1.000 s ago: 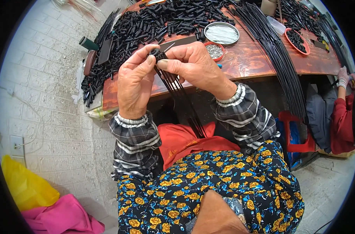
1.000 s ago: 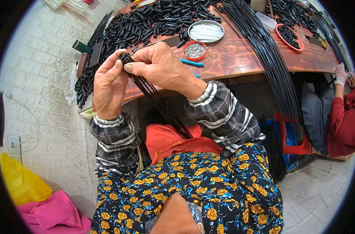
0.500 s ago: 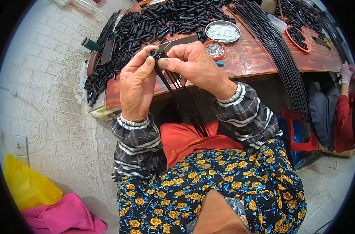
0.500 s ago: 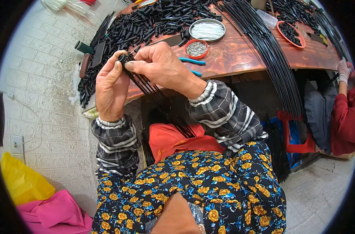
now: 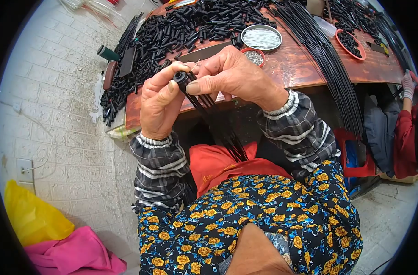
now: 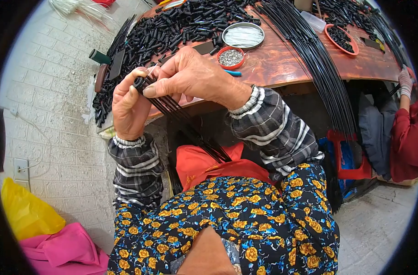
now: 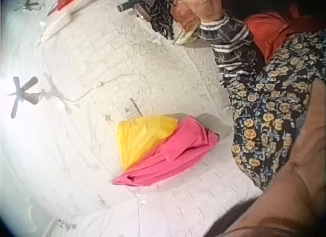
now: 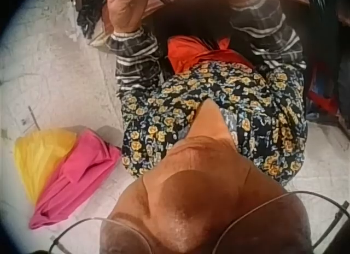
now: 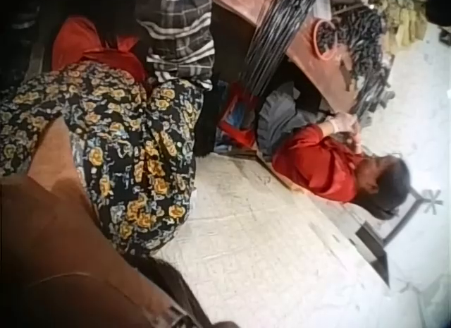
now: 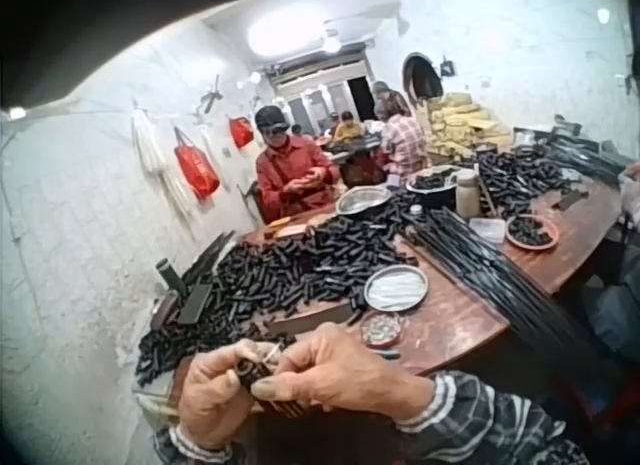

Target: Assembling plastic hair combs by grouping teeth and securing them using pliers.

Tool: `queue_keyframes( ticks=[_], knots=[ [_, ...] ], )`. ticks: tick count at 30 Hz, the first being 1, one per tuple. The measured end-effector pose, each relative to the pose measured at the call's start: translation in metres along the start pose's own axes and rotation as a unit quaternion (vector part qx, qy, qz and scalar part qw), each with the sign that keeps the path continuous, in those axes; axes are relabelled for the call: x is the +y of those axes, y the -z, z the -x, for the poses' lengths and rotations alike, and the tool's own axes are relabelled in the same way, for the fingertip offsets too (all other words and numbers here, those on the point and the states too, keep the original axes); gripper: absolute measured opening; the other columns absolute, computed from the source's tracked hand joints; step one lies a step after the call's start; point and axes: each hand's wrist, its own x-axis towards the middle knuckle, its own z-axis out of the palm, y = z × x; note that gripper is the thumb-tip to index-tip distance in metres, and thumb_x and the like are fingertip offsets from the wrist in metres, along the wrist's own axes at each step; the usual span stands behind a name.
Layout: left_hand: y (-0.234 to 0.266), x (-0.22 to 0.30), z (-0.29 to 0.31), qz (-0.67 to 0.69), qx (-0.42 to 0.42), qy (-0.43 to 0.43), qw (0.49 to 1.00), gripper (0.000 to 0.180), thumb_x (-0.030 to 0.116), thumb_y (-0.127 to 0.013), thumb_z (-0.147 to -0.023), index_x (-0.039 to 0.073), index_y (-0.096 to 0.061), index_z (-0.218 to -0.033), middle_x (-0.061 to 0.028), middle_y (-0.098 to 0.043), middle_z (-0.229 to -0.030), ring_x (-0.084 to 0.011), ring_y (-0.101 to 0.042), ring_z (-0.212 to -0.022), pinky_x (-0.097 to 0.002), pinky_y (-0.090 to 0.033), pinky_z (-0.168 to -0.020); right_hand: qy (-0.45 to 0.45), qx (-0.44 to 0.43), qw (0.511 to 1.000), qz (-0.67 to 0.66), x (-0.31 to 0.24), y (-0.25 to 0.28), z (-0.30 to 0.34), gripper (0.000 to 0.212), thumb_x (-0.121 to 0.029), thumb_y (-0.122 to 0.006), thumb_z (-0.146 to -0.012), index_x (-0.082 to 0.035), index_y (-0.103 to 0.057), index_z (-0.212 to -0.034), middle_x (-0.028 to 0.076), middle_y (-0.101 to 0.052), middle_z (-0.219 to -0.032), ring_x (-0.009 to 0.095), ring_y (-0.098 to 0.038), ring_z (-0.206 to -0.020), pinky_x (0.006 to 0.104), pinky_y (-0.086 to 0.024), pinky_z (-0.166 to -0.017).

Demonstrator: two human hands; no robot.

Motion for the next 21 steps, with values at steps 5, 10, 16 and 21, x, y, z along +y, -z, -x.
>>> queue_keyframes(
  ticks=[5,10,16,21],
  knots=[
    [0.009,0.004,0.001,-0.037,-0.061,-0.027,0.997,0.041,0.024,-0.065,-0.088,-0.008,-0.059,-0.112,-0.0154,-0.057,-0.116,-0.0241,-0.052,-0.113,-0.0364,-0.038,-0.099,-0.008,-0.028,0.999,0.013,-0.01,-0.004,-0.002,0.023,-0.025,-0.077,-0.077,-0.006,-0.069,-0.066,-0.002,-0.06,-0.055,0.002,-0.05,-0.045,0.0166,-0.033,-0.039],
    [0.014,0.007,0.002,-0.097,-0.086,-0.058,0.99,0.042,0.029,-0.063,-0.088,-0.006,-0.061,-0.111,-0.0146,-0.057,-0.11,-0.0297,-0.048,-0.115,-0.0419,-0.034,-0.101,-0.03,-0.039,0.999,0.004,-0.014,-0.012,-0.001,0.025,-0.022,-0.079,-0.073,-0.006,-0.065,-0.061,0.0,-0.06,-0.054,0.003,-0.05,-0.043,0.0176,-0.031,-0.037],
    [0.019,0.007,-0.003,-0.102,-0.158,-0.087,0.978,0.041,0.032,-0.061,-0.089,-0.004,-0.065,-0.109,-0.0123,-0.059,-0.101,-0.0335,-0.047,-0.111,-0.0466,-0.031,-0.102,-0.03,-0.123,0.99,-0.065,-0.015,-0.011,-0.003,0.024,-0.019,-0.078,-0.074,-0.002,-0.066,-0.061,0.004,-0.062,-0.055,0.003,-0.048,-0.041,0.0175,-0.029,-0.036],
    [0.015,0.02,-0.007,-0.151,-0.217,-0.092,0.96,0.041,0.032,-0.061,-0.088,-0.004,-0.067,-0.106,-0.0117,-0.063,-0.094,-0.0314,-0.049,-0.109,-0.0475,-0.029,-0.104,-0.032,-0.192,0.976,-0.102,-0.005,-0.012,-0.004,0.025,-0.019,-0.077,-0.074,-0.001,-0.066,-0.062,0.005,-0.063,-0.056,0.004,-0.046,-0.04,0.0173,-0.028,-0.036]
  ],
)
